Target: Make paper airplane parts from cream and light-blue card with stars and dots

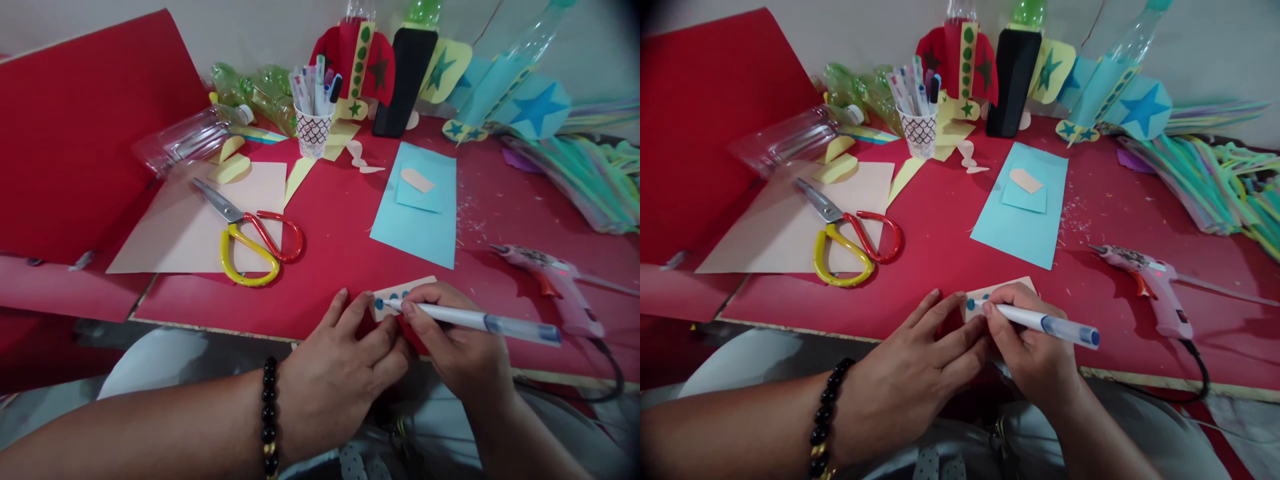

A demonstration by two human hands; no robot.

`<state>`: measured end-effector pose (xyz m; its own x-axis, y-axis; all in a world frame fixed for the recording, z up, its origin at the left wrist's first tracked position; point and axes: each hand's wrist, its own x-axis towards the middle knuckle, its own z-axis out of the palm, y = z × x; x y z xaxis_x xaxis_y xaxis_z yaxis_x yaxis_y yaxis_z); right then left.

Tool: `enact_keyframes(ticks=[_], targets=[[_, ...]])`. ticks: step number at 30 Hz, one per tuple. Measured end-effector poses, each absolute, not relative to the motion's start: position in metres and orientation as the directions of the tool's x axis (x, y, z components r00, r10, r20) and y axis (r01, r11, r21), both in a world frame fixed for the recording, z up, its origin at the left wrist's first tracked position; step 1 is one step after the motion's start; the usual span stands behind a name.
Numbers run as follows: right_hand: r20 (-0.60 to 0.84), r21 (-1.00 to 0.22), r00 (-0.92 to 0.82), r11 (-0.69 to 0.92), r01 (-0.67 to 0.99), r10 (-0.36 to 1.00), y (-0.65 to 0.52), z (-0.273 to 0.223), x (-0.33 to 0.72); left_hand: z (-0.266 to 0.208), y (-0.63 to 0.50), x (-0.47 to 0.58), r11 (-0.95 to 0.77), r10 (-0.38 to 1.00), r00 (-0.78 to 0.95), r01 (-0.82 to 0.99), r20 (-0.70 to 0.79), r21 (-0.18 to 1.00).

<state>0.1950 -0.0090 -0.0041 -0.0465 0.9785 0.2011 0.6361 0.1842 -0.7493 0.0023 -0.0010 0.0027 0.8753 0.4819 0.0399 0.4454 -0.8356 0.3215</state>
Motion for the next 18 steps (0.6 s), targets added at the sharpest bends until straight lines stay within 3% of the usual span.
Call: enact_keyframes(ticks=[4, 18], targets=[[0.165, -0.757, -0.111, 0.198, 0.623, 0.980, -0.0091, -0.0032, 0.1951, 0.0031, -0.0009, 0.0023, -0.832, 0.485, 0.874, 0.447, 0.037, 0.329], [0.175, -0.764, -0.089, 0.192, 0.616, 0.981, -0.0096, -0.0038, 0.1955, 0.0023, -0.0008, 0.0027, -0.839, 0.480, 0.877, 0.450, 0.027, 0.306]])
